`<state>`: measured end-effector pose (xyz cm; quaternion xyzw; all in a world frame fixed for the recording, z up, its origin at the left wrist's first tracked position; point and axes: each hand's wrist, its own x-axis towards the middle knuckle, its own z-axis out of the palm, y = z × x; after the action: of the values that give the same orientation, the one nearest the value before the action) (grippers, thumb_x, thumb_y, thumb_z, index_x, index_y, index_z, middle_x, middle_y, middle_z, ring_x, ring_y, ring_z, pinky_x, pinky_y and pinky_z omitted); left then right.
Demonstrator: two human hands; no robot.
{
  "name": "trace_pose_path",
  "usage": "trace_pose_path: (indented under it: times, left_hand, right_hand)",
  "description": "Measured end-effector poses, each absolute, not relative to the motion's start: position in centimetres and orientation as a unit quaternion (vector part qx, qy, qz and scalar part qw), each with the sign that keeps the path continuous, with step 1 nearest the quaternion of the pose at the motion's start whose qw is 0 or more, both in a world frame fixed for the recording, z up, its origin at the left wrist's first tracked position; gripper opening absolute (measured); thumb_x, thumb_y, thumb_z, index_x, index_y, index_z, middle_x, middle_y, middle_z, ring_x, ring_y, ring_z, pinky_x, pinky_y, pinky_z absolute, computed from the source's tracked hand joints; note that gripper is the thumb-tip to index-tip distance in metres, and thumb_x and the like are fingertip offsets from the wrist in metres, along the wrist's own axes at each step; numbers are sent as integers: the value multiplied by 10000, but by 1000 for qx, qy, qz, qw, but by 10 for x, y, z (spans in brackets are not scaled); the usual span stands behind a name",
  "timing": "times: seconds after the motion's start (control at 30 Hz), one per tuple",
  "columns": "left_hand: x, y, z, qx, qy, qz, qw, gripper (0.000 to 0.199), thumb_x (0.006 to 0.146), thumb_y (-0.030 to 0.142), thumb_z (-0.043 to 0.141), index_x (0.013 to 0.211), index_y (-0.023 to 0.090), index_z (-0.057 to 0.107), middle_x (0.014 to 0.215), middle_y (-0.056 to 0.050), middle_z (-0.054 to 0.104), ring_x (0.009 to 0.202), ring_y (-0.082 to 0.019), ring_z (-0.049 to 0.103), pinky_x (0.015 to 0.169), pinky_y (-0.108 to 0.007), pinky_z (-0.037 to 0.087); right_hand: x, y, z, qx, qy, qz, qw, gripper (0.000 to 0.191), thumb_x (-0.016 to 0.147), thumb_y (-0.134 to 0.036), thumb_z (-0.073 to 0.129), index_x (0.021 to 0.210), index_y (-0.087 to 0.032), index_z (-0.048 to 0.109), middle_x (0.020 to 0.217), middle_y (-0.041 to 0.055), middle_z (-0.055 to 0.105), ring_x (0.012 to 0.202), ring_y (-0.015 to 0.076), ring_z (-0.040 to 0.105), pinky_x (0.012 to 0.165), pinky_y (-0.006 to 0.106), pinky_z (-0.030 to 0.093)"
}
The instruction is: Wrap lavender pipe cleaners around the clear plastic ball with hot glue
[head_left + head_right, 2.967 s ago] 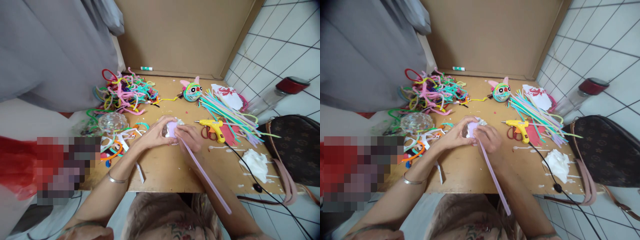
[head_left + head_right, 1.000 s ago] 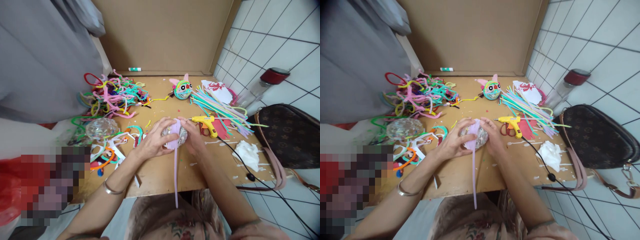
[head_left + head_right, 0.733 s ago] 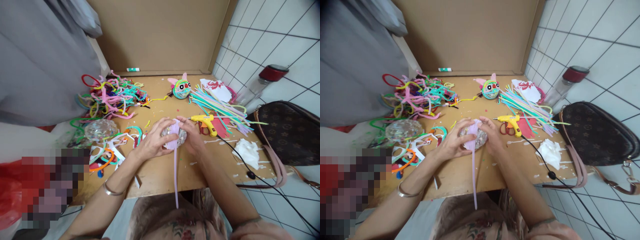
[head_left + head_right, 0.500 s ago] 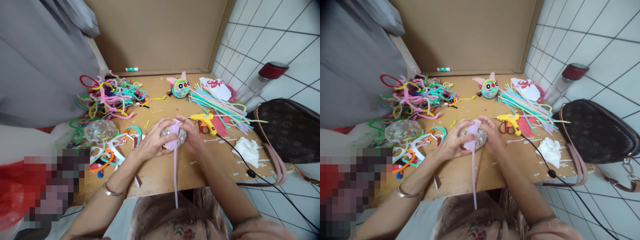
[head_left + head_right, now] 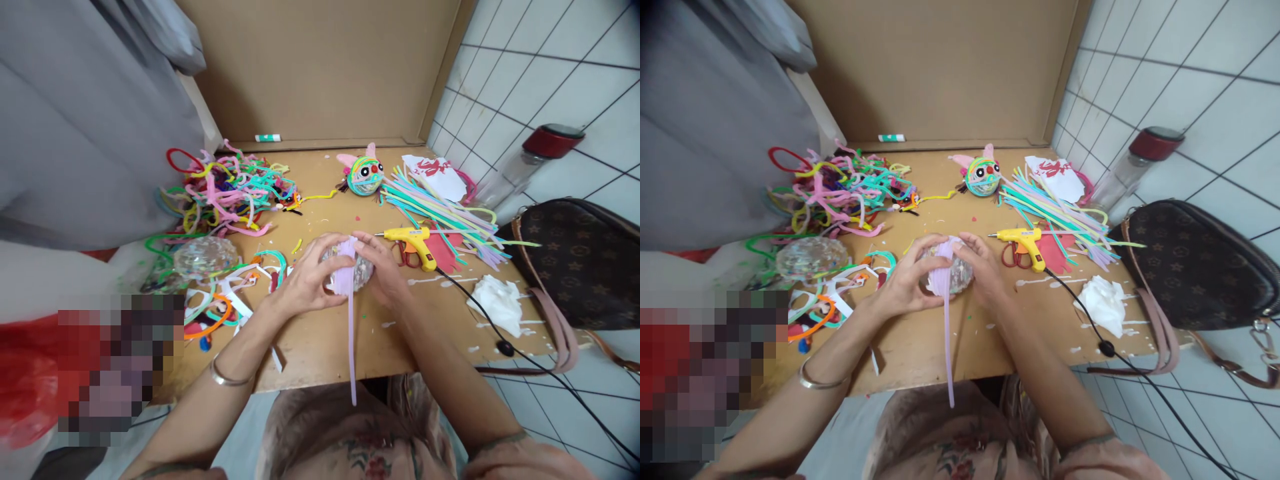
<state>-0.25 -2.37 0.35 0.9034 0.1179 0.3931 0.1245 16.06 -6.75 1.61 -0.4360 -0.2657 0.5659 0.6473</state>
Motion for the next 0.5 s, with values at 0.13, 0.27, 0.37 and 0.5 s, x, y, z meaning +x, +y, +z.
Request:
trace_pose_path:
  times: [0.13, 0.27, 0.37, 0.5]
  left_hand:
    - [-4, -24, 7, 854, 179, 427, 239, 681, 627, 310, 836, 1210, 231, 493, 1346, -151, 456, 1281, -312, 487, 1059, -490, 419]
    - [-6, -21, 9, 755, 247, 422, 437, 754, 593, 425, 839, 1215, 201, 476, 1253, -125, 547, 1170, -279, 557, 1011, -421, 454]
    - [-8, -17, 10, 703, 277, 378, 534, 796, 566, 493, 828, 1213, 189, 476, 1161, -95, 592, 1036, -242, 591, 902, -355, 495]
    - [-13, -12, 12, 690, 308, 339, 560, 784, 553, 477, 827, 1203, 186, 500, 1124, -68, 592, 974, -214, 579, 854, -312, 487]
  right_hand:
    - [160, -68, 16, -426, -284, 577, 637, 411, 660, -572, 744, 856, -229, 634, 910, 11, 682, 922, 196, 628, 787, 319, 499]
    - [164, -66, 12, -445, -259, 585, 627, 443, 647, -607, 737, 858, -230, 634, 952, 24, 708, 969, 217, 637, 803, 334, 506]
    - [167, -64, 9, -466, -236, 585, 621, 458, 613, -592, 759, 868, -228, 647, 922, 20, 717, 915, 204, 646, 760, 314, 499]
    - [167, -65, 8, -473, -243, 587, 611, 450, 571, -558, 782, 852, -224, 671, 871, 6, 723, 791, 166, 631, 673, 275, 469]
